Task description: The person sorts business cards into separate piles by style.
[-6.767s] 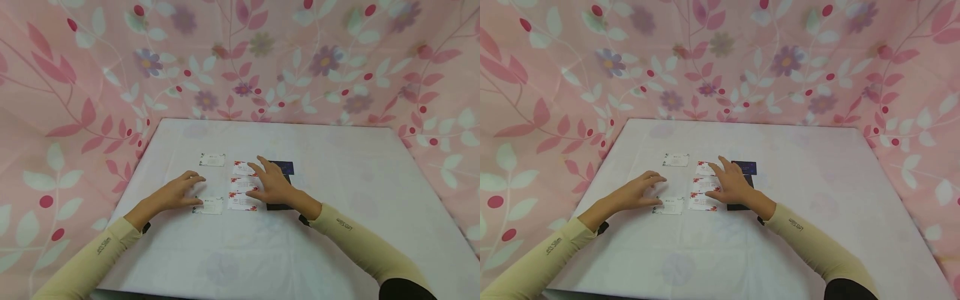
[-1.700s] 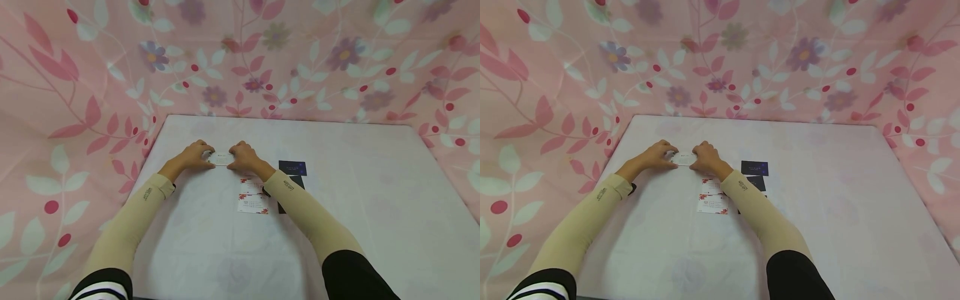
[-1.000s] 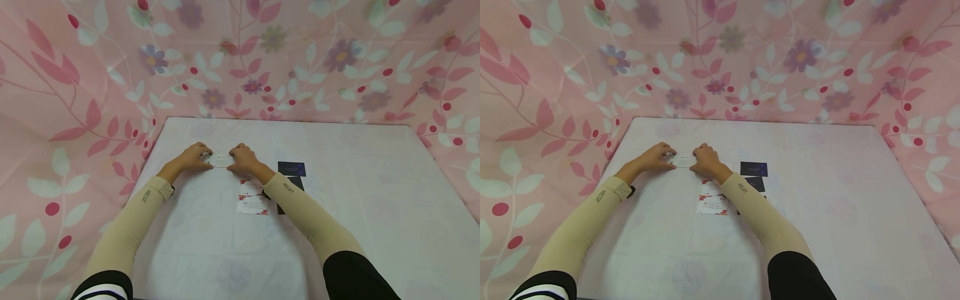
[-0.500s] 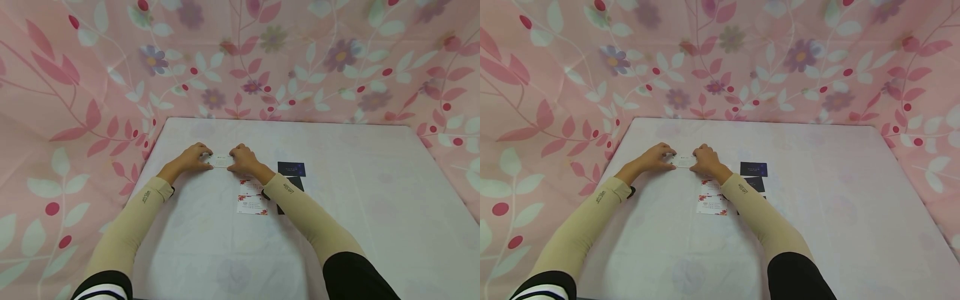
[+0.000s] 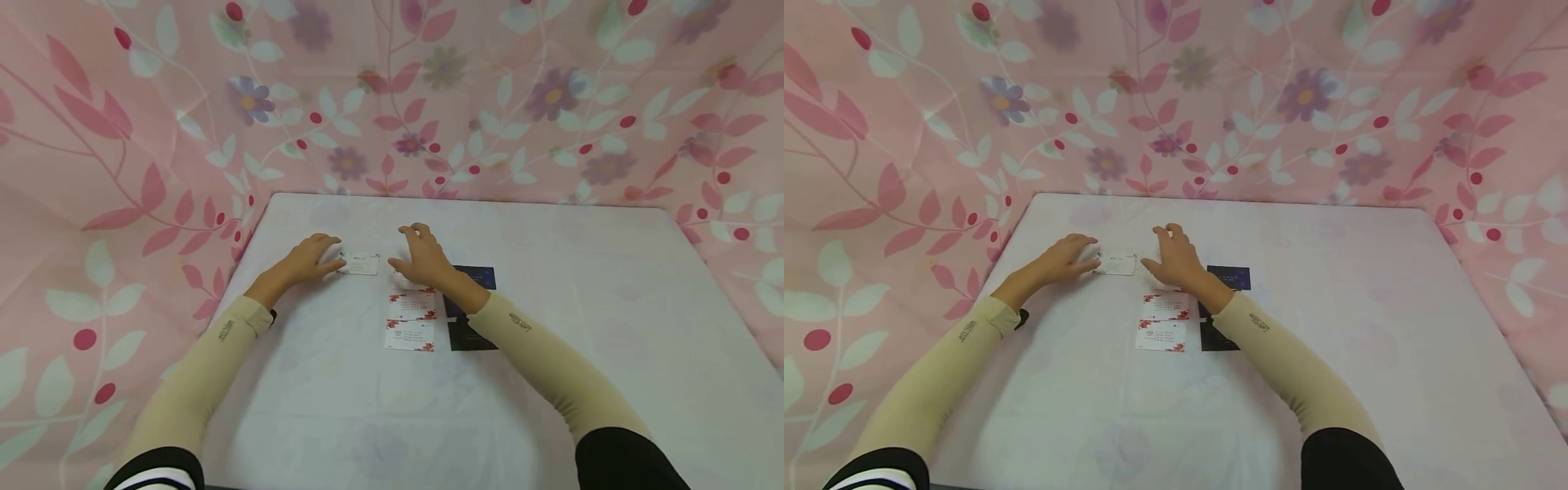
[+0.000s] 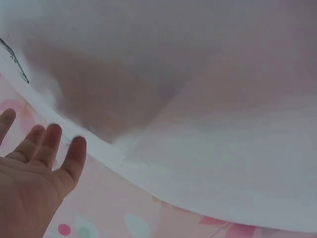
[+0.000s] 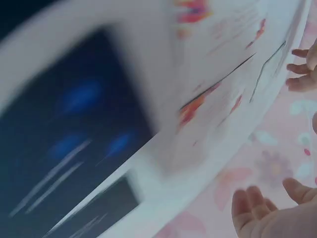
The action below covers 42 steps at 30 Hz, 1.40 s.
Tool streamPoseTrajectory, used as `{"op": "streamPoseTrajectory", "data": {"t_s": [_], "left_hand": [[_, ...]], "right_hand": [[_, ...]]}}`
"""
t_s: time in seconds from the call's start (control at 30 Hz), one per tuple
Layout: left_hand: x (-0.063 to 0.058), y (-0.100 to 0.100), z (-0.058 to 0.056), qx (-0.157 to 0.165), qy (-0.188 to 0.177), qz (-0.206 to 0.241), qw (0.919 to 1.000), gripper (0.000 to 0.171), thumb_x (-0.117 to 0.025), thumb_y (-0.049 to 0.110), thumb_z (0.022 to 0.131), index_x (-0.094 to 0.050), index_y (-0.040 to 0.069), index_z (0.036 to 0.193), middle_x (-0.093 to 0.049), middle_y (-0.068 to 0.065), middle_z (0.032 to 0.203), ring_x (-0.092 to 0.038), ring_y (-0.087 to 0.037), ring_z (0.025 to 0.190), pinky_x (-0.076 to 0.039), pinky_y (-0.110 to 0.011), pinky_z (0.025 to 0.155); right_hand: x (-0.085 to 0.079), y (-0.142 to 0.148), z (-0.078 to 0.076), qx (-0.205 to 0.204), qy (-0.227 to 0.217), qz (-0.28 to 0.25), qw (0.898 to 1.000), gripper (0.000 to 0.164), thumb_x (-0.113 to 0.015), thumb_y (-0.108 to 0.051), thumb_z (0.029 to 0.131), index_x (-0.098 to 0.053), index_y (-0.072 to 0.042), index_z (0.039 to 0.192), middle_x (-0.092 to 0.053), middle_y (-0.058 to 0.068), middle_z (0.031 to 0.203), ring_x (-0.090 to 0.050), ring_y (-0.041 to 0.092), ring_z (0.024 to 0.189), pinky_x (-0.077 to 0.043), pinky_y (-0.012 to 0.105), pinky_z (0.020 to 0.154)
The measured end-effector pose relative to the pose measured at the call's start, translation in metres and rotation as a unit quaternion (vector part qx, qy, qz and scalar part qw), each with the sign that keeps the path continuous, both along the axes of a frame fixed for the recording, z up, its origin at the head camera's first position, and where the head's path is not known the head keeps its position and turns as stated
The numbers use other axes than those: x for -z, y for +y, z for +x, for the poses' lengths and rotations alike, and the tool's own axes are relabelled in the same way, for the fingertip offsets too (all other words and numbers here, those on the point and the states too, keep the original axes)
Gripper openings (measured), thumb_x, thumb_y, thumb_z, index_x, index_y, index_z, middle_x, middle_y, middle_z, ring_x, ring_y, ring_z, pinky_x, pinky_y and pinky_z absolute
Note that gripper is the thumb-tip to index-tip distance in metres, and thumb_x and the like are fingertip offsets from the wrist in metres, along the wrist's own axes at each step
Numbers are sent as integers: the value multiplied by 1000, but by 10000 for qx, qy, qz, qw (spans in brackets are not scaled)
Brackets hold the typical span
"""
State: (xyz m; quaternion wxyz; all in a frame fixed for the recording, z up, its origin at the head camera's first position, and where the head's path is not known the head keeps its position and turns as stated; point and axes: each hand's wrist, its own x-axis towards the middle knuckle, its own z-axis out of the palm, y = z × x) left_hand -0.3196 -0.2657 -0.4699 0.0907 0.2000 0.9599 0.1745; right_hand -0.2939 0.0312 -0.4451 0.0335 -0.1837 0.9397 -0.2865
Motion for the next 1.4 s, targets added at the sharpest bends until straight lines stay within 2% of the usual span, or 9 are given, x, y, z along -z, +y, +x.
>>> {"op": "streamPoseTrajectory", "data": {"t_s": [0.1,0.17,0.27,0.4,0.6,0.97,1.17,1.4], "left_hand": [[-3,-1,10,-19,224,-292,9993,69,-50,54,98,-35,15,153,-24,-23,160,-25,-47,145,-25,-70,110],[-6,-2,17,-69,324,-317,9989,70,-47,57,98,-31,19,155,-16,-22,163,-20,-47,147,-20,-71,110],[-6,-7,28,-134,504,-362,9980,72,-43,61,98,-26,24,157,-7,-19,165,-14,-45,148,-10,-71,112],[-6,-14,41,-262,773,-523,9953,74,-40,66,96,-23,28,158,-2,-17,166,-10,-44,150,-1,-71,113],[-9,-25,51,-483,936,-743,9917,76,-39,67,96,-21,28,159,2,-17,166,-8,-45,150,2,-72,112],[-11,-29,64,-739,1128,-780,9878,74,-32,67,98,-11,32,160,9,-19,165,0,-47,150,8,-73,110],[-16,-31,70,-707,1099,-1028,9861,78,-34,71,95,-11,34,159,16,-15,165,7,-44,151,13,-72,110],[-14,-30,74,-640,1222,-928,9861,74,-35,66,97,-12,33,160,11,-18,165,0,-48,149,8,-73,110]], "right_hand": [[-3,34,12,-4,394,111,9992,76,-64,-43,93,-31,-8,152,-20,20,160,-36,40,140,-32,61,112],[-3,59,19,56,591,209,9980,79,-63,-44,93,-28,-8,154,-15,19,162,-35,42,141,-29,65,111],[-2,96,29,242,667,455,9964,84,-62,-47,93,-21,-10,157,-6,19,165,-30,46,143,-25,70,110],[1,140,46,479,663,807,9934,90,-60,-52,92,-14,-13,159,3,20,165,-20,52,145,-19,73,110],[11,193,67,744,1001,943,9877,90,-62,-51,91,-17,-11,159,7,23,164,-19,56,143,-19,74,108],[11,251,100,1121,1088,966,9830,90,-63,-49,91,-16,-12,159,10,23,164,-19,59,140,-16,74,107],[9,278,108,1309,1286,843,9794,92,-63,-48,92,-13,-12,160,14,22,164,-16,62,140,-13,74,107],[16,289,118,1241,1233,894,9805,93,-66,-47,91,-13,-12,160,14,23,163,-19,64,137,-13,74,108]]}}
